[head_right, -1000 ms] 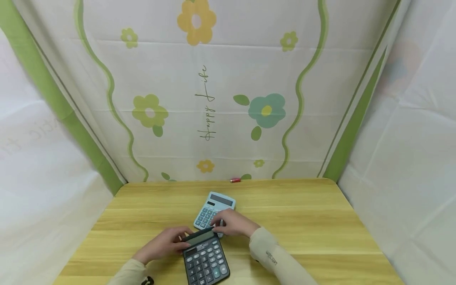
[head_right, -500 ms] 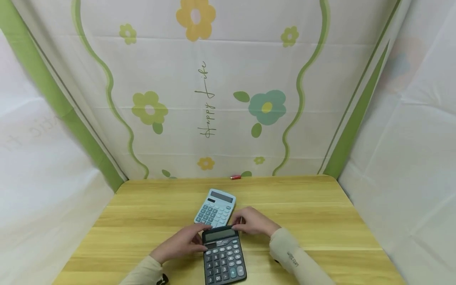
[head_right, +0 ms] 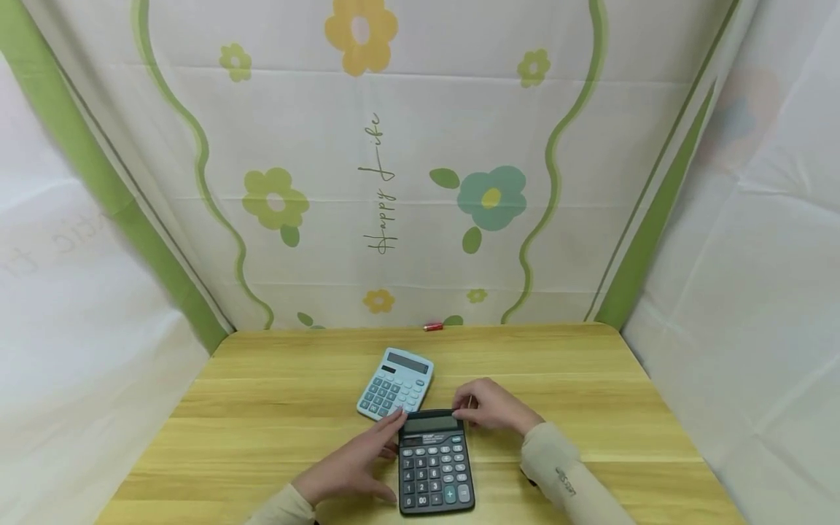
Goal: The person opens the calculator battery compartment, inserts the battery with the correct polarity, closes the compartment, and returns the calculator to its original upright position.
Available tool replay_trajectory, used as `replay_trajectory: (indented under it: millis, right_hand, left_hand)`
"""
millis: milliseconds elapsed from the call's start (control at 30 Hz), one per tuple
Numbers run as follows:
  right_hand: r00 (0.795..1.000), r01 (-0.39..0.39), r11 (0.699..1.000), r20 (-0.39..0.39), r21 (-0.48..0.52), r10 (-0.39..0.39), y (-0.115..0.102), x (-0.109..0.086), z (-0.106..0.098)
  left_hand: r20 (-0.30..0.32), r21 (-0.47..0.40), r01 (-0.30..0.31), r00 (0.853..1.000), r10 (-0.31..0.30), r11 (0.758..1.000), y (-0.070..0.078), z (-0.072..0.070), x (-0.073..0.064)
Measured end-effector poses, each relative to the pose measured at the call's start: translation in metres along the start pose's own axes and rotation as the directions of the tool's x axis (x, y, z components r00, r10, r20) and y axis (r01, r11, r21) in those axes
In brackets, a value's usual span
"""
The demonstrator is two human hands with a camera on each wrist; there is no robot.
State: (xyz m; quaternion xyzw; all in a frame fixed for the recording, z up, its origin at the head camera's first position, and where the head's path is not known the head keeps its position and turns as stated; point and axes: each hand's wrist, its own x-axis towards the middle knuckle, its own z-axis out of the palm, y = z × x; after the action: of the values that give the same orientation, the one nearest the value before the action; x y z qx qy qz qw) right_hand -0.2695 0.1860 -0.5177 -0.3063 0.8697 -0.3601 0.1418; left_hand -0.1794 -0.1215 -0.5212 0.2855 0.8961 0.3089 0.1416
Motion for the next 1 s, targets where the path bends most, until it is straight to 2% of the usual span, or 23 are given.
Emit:
replay_trajectory:
  millis: [133, 267, 533, 833, 1000]
  right_hand:
    - [1.0, -0.008, 0.999, -0.011, 0.04, 0.008, 0.003, -0.006, -0.005]
    - [1.0, -0.007, 0.999, -0.023, 0.044, 0.008, 0.008, -0.01, -0.01]
    - [0.998, -0.047, 0.999, -0.039, 0.027, 0.048, 0.02, -0.016, -0.017]
    - [0.998, -0.049, 0.999, -0.05, 0.016, 0.049, 0.026, -0.018, -0.018]
    - [0.997, -0.058, 0.998, -0.053, 0.016, 0.059, 0.023, -0.019, -0.019]
  left_hand:
    - [0.001, 0.089, -0.013, 1.0, 0.013, 0.996, 0.01, 0.004, 0.002]
    - [0.012, 0.119, -0.022, 1.0, 0.021, 0.993, 0.016, 0.006, 0.005]
    - [0.068, 0.105, -0.009, 0.998, 0.002, 0.994, 0.017, 0.012, 0.011]
    - [0.086, 0.069, 0.041, 0.995, -0.047, 0.997, 0.019, 0.015, 0.015]
    - [0.068, 0.073, 0.052, 0.996, -0.057, 0.996, 0.022, 0.016, 0.016]
